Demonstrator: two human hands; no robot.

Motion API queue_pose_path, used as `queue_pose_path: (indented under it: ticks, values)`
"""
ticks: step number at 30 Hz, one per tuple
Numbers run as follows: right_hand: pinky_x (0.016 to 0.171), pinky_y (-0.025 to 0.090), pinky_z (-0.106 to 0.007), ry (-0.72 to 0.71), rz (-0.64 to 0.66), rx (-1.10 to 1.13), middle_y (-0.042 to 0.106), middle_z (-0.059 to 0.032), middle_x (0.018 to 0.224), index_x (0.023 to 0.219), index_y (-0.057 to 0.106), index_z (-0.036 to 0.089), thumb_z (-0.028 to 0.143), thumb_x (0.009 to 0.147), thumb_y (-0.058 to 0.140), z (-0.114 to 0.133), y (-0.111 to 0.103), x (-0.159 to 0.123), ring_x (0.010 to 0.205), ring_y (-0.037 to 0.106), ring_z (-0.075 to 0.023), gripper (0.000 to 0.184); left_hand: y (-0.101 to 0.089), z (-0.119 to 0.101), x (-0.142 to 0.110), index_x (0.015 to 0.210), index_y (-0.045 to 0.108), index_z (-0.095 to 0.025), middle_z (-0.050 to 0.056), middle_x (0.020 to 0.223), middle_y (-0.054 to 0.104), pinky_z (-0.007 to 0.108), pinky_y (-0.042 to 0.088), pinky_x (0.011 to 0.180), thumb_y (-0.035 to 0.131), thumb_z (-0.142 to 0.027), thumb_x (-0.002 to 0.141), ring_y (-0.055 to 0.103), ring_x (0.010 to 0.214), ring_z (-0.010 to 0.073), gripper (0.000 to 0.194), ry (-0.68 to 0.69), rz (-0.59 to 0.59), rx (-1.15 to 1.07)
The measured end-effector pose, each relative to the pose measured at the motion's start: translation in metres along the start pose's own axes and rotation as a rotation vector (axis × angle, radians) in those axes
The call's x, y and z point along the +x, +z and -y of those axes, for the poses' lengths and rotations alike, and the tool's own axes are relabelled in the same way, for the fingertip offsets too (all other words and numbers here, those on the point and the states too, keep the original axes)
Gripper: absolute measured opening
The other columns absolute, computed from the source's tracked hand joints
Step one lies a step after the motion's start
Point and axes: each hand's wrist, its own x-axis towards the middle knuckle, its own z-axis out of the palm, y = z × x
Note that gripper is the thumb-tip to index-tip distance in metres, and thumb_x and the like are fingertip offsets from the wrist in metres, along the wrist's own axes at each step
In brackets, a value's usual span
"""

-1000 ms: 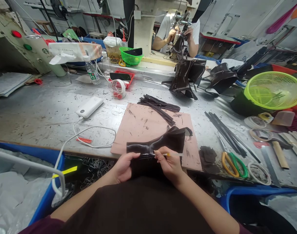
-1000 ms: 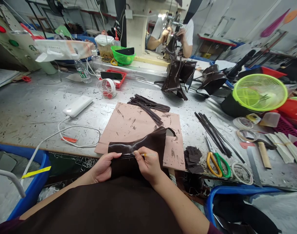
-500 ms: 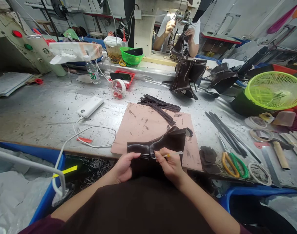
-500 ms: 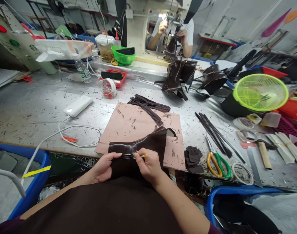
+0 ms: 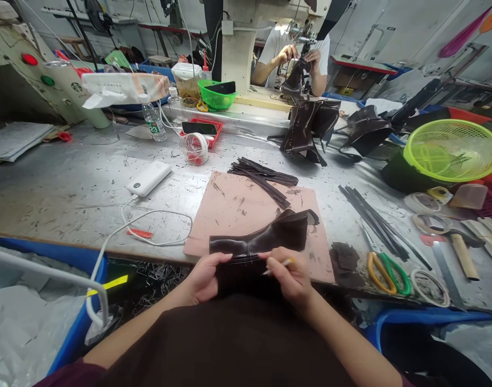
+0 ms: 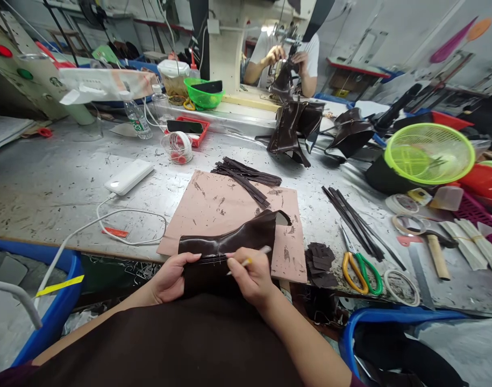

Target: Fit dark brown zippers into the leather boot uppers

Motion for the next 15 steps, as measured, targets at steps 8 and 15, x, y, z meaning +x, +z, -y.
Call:
queue_pose_path:
  ticks: [8,15]
  values:
    - [0.049,0.034,-0.026,0.559,-0.477,-0.502,0.041,0.0057,0.045,0.067,0.041,0.022,0.04,0.082,0.04,-0.042,-0.08,0.02,0.043,0.042,-0.0131,0.024,-0.015,-0.01,-0.009,0.083,0.067,-0.01,0.01,0.08,0.069,0.039,0.039,0.092,0.057,-0.033,0.071,0.06,0.093,0.0283,0.028,0.219,0.313,-0.09]
    - [0.061,0.037,-0.031,0.686,-0.311,-0.626,0.06,-0.0102,0.09,0.088,0.058,0.019,0.053,0.076,0.034,-0.071,-0.083,0.024,0.076,0.055,-0.0229,0.043,-0.007,-0.022,-0.016,0.084,0.069,-0.01,0.01,0.079,0.068,0.042,0.04,0.091,0.049,-0.029,0.069,0.058,0.095,0.0309,0.031,0.287,0.572,-0.054]
